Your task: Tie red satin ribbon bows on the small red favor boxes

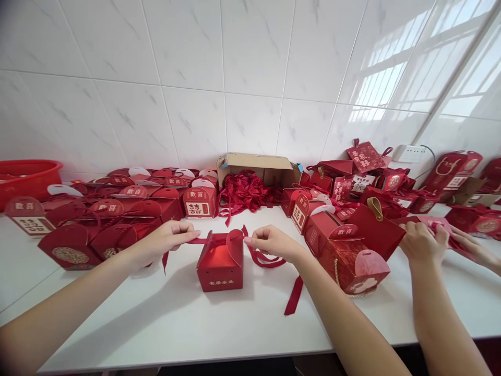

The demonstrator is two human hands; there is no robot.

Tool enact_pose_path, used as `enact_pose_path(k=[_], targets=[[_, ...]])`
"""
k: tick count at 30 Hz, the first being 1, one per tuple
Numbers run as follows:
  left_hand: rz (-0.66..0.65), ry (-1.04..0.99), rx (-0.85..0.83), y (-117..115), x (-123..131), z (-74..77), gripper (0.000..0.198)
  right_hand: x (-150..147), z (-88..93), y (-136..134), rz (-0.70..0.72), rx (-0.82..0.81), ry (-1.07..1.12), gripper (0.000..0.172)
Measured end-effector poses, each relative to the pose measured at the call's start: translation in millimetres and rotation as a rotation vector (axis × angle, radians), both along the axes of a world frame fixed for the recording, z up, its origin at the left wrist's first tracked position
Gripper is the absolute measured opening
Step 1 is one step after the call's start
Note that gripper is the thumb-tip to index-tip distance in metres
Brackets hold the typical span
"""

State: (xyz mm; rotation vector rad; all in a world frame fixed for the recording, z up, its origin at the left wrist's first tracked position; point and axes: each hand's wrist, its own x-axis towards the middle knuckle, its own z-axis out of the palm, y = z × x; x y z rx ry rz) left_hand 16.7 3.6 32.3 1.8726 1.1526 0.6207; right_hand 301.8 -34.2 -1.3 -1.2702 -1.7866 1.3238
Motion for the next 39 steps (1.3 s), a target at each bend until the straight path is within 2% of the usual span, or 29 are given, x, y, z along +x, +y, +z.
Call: enact_pose_path(k=[4, 6, 10, 12, 14, 16, 19, 21, 23, 25, 26, 28, 30, 33, 36, 39], targets=[[0.014, 0.096, 0.181, 0, -14, 3.6, 0.038, 12, 9.9, -4, -0.064, 0.017, 0.011, 0.046], [-0.024, 0.162, 0.402, 0, -20, -0.3, 0.032, 15, 14.2, -6, -0.096, 0.035, -0.052, 0.045], [-0.164, 0.288, 0.989, 4, -35, -19.2, 0.026, 19, 11.4, -8, -0.140, 0.026, -0.187, 0.046], [-0.189, 0.370, 1.140, 6, -43, -32.0, 0.026, 21, 2.9, -8, -0.154, 0.004, -0.210, 0.047], [-0.194, 0.473, 1.174, 7, -48, -44.3, 0.029, 23, -7.8, -8, -0.166, 0.007, -0.214, 0.046], [-0.153, 0.591, 1.132, 4, -50, -53.1, 0.028, 25, -16.1, -12, -0.264, 0.108, -0.203, 0.043], [0.041, 0.711, 0.968, -10, -47, -55.2, 0.026, 26, -17.3, -23, -0.444, 0.283, -0.155, 0.039], [0.095, 0.726, 0.725, -24, -42, -50.6, 0.035, 24, -11.6, -33, -0.350, 0.227, -0.109, 0.039], [-0.011, 0.701, 0.417, -40, -35, -46.2, 0.038, 20, -6.7, -42, -0.117, 0.039, -0.096, 0.043], [-0.140, 0.649, 0.226, -52, -28, -46.5, 0.037, 12, -7.5, -49, 0.059, -0.138, -0.138, 0.043], [-0.159, 0.625, 0.189, -56, -25, -48.7, 0.036, 7, -10.6, -51, 0.090, -0.198, -0.157, 0.046], [-0.106, 0.533, 0.164, -56, -19, -55.3, 0.035, -4, -21.3, -51, 0.024, -0.233, -0.127, 0.058], [-0.003, 0.297, 0.074, -49, -14, -60.7, 0.037, -15, -34.2, -50, -0.185, -0.173, 0.044, 0.063], [0.170, -0.340, -0.191, -36, -8, -57.5, 0.039, -26, -47.7, -46, -0.484, -0.066, 0.493, 0.056], [0.313, -0.839, -0.448, -28, -4, -43.1, 0.021, -28, -48.2, -41, -0.568, -0.124, 0.924, 0.036], [0.418, -1.024, -0.515, -27, -1, -31.7, 0.019, -25, -40.2, -33, -0.628, -0.242, 1.192, 0.024]])
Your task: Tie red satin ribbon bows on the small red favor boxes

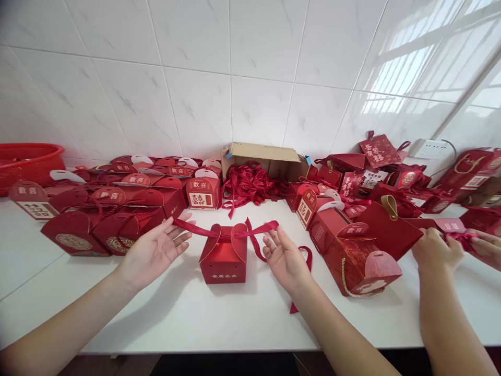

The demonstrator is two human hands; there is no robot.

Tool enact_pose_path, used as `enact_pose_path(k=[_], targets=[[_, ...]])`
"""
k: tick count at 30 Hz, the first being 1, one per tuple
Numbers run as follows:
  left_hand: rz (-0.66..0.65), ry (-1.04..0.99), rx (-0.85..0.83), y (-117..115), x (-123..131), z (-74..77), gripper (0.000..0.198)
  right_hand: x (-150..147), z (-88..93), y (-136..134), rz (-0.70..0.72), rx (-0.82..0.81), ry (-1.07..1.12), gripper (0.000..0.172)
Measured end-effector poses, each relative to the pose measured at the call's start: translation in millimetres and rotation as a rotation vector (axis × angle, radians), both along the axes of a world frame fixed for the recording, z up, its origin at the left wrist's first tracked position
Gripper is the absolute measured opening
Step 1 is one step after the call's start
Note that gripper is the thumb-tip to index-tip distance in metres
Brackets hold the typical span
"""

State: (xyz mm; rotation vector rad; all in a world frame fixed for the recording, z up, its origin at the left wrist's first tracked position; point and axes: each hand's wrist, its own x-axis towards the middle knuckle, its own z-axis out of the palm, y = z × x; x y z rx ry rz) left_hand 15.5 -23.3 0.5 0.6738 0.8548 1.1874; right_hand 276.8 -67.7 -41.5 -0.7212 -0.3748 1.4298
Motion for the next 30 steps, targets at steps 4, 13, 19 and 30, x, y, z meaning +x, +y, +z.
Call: enact_pose_path(k=[4, 13, 19, 30], targets=[[0.115, -0.026, 0.048, 0, -2, 1.6, 0.016, 9, 11.5, 8, -0.094, 0.013, 0.111, 0.027], [0.384, 0.191, 0.489, 3, -4, 17.4, 0.016, 23, 48.5, 11, -0.329, 0.235, -0.229, 0.027], [0.372, 0.225, 0.712, 12, 3, 47.6, 0.011, 14, 69.7, 15, -0.352, 0.381, -0.653, 0.024], [0.237, 0.303, 0.882, 18, 33, 89.4, 0.014, -7, 115.0, 17, -0.315, 0.654, -0.871, 0.013]])
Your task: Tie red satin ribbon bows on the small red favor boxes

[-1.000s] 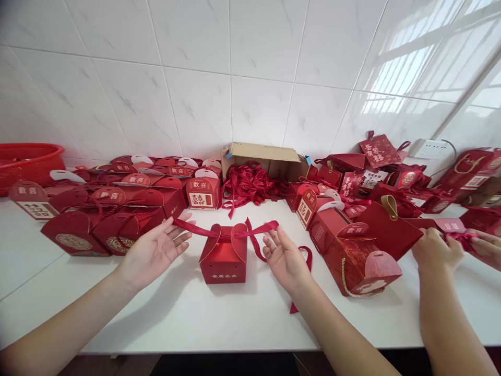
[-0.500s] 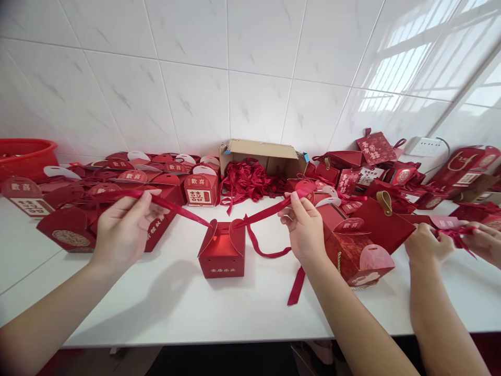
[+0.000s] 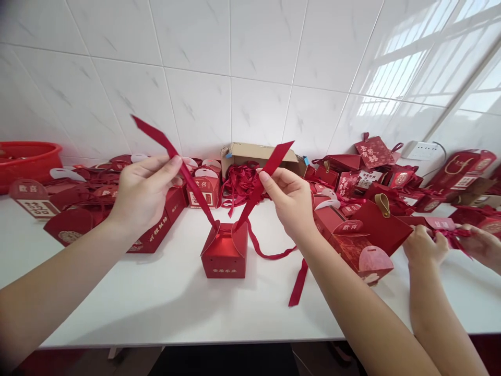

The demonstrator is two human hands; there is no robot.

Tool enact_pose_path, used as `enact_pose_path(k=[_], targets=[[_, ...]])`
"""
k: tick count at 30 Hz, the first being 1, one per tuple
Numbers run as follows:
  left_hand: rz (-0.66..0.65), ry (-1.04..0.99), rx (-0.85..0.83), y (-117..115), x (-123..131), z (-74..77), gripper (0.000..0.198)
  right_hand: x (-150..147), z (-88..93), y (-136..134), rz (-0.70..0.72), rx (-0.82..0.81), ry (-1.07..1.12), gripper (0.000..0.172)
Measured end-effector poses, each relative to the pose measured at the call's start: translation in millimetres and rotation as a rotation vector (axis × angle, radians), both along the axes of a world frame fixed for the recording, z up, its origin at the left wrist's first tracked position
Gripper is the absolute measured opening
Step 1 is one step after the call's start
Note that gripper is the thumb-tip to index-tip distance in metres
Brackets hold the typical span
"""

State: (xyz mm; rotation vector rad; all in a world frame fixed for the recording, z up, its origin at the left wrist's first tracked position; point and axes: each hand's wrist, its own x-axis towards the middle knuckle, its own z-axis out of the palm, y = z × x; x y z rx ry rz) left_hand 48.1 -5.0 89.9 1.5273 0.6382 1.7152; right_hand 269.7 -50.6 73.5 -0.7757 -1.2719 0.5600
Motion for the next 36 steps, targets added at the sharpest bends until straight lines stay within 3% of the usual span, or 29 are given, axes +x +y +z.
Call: enact_pose_path(k=[9, 13, 24, 31, 36], targets=[[-0.179, 0.087, -0.056, -2, 26, 12.5, 0.025, -22, 22.8, 11, 0.198, -0.013, -0.026, 0.017], [-0.218, 0.060, -0.046, -7, 32, 12.6, 0.024, -22, 24.2, 13, 0.231, -0.032, -0.018, 0.020], [-0.189, 0.076, -0.094, -7, 27, 7.7, 0.023, -18, 26.2, 14, 0.119, -0.051, -0.042, 0.024], [-0.251, 0.148, -0.059, -9, 28, 14.6, 0.025, -23, 27.2, 19, 0.248, -0.107, 0.028, 0.021], [-0.307, 0.232, -0.095, -9, 30, 14.9, 0.023, -26, 27.5, 18, 0.357, -0.101, -0.120, 0.014]])
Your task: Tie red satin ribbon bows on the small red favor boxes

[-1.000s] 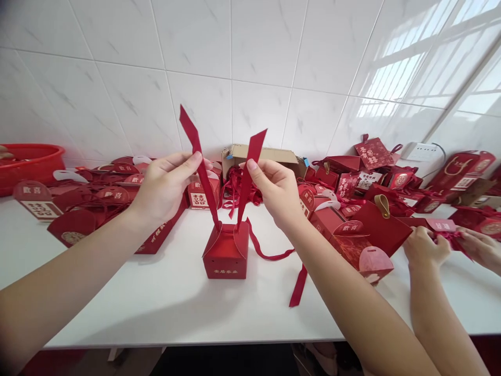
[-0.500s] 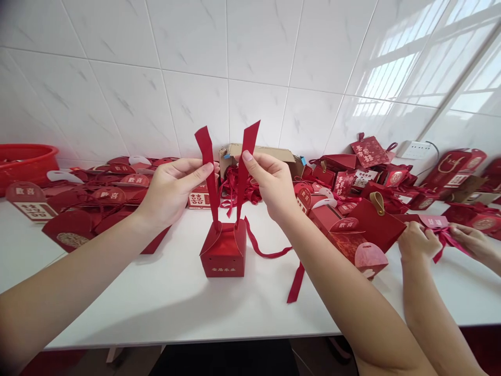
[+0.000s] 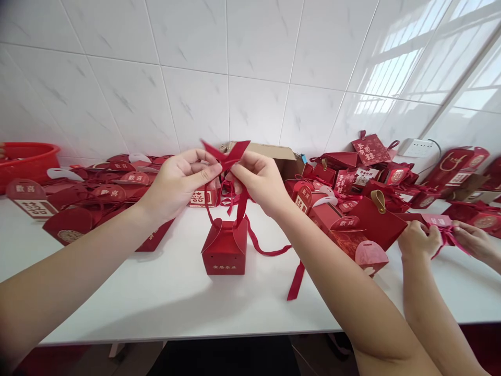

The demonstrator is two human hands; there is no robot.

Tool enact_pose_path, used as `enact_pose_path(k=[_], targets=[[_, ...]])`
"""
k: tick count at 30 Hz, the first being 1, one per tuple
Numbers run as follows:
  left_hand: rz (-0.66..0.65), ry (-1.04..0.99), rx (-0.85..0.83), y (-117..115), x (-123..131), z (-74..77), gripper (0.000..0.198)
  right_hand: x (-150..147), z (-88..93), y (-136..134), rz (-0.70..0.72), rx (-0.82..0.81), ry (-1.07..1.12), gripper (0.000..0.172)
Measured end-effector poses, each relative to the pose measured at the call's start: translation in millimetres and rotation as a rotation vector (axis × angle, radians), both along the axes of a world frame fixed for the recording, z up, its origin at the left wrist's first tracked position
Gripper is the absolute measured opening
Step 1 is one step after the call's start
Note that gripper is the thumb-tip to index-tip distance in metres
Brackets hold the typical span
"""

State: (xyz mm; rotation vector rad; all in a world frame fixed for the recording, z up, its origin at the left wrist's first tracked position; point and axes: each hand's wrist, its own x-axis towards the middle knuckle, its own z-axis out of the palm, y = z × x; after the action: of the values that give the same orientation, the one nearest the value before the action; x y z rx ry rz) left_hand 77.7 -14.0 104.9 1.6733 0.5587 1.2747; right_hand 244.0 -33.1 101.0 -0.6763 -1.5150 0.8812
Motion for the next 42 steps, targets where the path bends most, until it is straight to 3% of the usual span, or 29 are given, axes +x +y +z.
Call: enact_pose_path(k=[3, 7, 13, 16, 19, 22, 24, 26, 28, 30, 32, 34, 36, 37, 39, 42], targets=[[-0.020, 0.014, -0.053, 1, 0, -0.7, 0.029, 0, -2.6, -3, 0.130, 0.018, -0.078, 0.019], [-0.095, 0.015, -0.121, 4, -4, -0.9, 0.031, 4, -8.0, -3, 0.125, 0.117, -0.129, 0.023], [-0.144, -0.051, -0.354, 7, -8, 3.5, 0.021, 20, -12.8, 6, -0.129, 0.538, -0.554, 0.020], [-0.179, -0.046, -0.376, 8, -7, 2.0, 0.016, 21, -14.8, 9, -0.238, 0.658, -0.606, 0.020], [-0.042, -0.008, -0.166, 8, -5, -3.1, 0.020, 13, -19.4, 6, -0.231, 0.539, -0.420, 0.018], [0.324, 0.119, 0.240, 6, -8, -8.5, 0.030, 9, -30.1, -1, -0.245, 0.285, -0.096, 0.018], [0.516, 0.231, 0.437, 7, -19, -12.7, 0.024, 18, -41.7, -8, -0.365, 0.144, 0.017, 0.021], [0.603, 0.376, 0.549, 11, -39, -20.8, 0.013, 39, -56.8, -18, -0.532, 0.030, -0.083, 0.024], [0.605, 0.588, 0.628, 17, -66, -35.3, 0.009, 67, -74.4, -29, -0.660, -0.094, -0.433, 0.024], [0.517, 0.841, 0.701, 22, -93, -55.3, 0.016, 92, -91.9, -40, -0.721, -0.249, -0.861, 0.026], [0.438, 0.957, 0.729, 23, -112, -75.7, 0.021, 107, -106.0, -48, -0.692, -0.337, -1.034, 0.028], [0.363, 1.114, 0.811, 21, -117, -90.6, 0.026, 109, -113.6, -50, -0.641, -0.355, -1.067, 0.022], [0.367, 1.203, 0.882, 16, -110, -97.4, 0.027, 101, -114.0, -46, -0.633, -0.305, -1.062, 0.006], [0.393, 1.191, 0.883, 14, -102, -98.3, 0.025, 94, -112.1, -43, -0.642, -0.260, -1.030, 0.010], [0.398, 1.083, 0.779, 11, -85, -98.0, 0.016, 78, -106.9, -37, -0.622, -0.183, -0.920, 0.021], [0.298, 0.840, 0.433, 8, -63, -100.1, 0.018, 51, -103.0, -31, -0.440, -0.222, -0.775, 0.028]])
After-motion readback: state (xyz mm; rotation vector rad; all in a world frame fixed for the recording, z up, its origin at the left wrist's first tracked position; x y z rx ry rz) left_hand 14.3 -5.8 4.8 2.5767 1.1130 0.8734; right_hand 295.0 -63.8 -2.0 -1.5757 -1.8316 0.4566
